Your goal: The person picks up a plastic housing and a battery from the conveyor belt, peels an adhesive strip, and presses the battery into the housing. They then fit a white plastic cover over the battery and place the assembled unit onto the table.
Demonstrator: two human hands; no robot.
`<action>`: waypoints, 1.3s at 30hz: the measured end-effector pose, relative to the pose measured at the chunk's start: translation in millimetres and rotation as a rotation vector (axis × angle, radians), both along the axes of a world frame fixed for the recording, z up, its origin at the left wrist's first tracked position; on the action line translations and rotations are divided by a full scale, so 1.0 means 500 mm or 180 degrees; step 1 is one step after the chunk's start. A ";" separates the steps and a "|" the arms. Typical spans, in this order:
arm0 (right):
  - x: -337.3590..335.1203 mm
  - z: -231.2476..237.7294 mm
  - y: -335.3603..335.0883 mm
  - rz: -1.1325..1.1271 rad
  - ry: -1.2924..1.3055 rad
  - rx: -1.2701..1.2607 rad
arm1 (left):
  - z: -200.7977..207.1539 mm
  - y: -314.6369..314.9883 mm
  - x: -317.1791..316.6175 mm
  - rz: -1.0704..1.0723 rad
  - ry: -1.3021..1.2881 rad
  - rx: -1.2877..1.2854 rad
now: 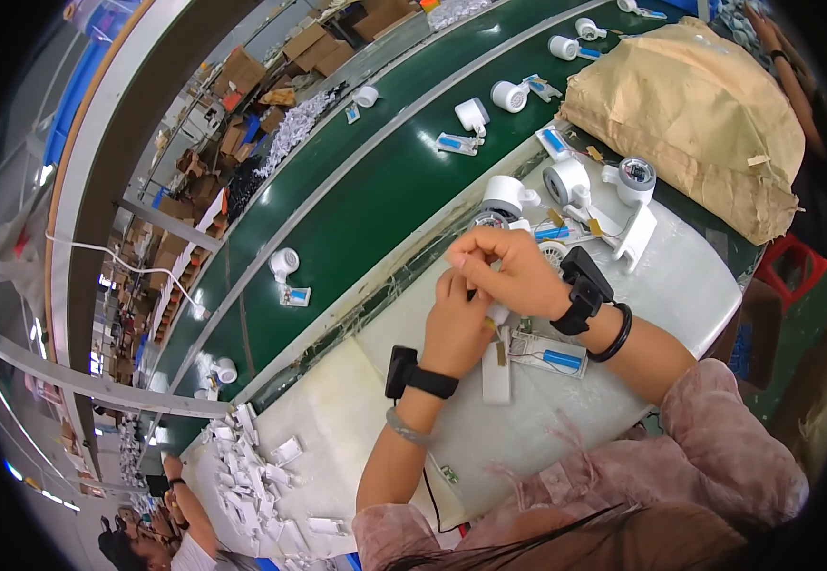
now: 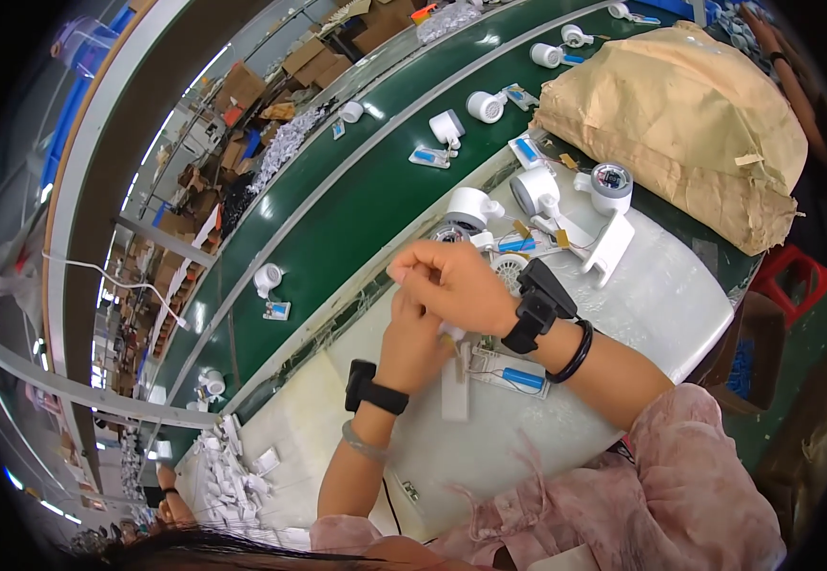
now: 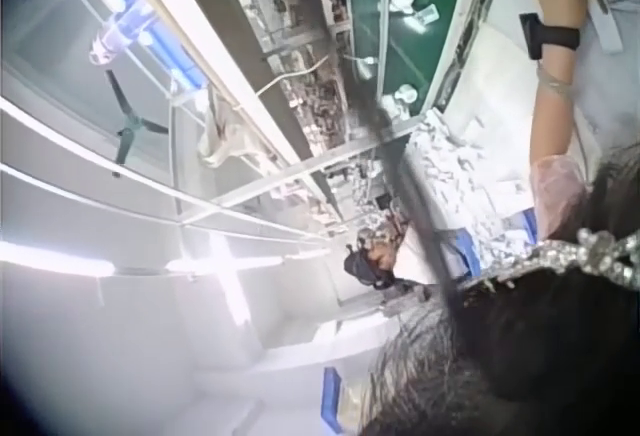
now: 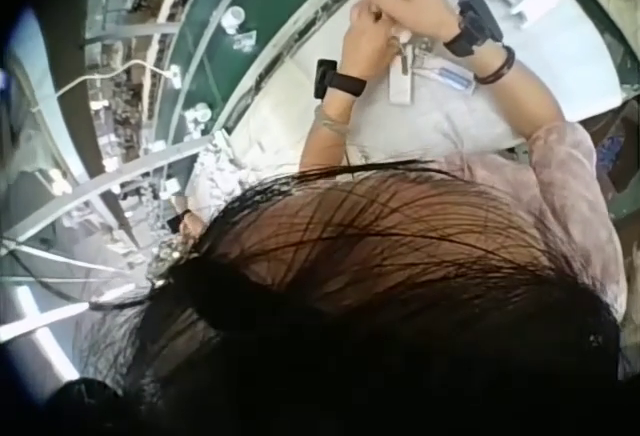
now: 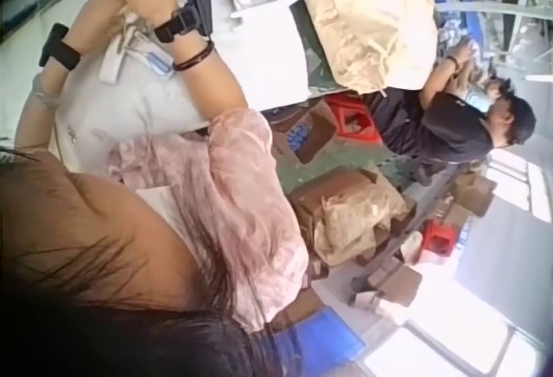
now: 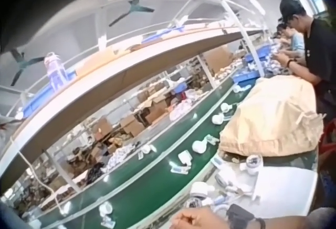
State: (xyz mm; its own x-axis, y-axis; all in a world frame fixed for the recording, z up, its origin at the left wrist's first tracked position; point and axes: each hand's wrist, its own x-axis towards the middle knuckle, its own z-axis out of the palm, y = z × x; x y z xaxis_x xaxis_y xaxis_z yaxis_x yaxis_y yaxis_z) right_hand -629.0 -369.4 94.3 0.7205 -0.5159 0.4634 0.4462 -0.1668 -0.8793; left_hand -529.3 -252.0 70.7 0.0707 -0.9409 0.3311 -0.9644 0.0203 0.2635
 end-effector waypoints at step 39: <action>0.025 -0.084 0.144 0.0478 0.0815 -0.3500 | -0.019 0.283 0.073 0.2997 0.0254 0.0106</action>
State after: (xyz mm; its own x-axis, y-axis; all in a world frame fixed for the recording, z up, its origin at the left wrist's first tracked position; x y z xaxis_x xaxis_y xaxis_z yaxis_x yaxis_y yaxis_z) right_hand -616.3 -297.6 52.4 0.8792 0.1787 0.4418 0.3553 -0.8636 -0.3576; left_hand -492.7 -110.6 61.3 0.8274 -0.4942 0.2667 -0.5595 -0.7663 0.3158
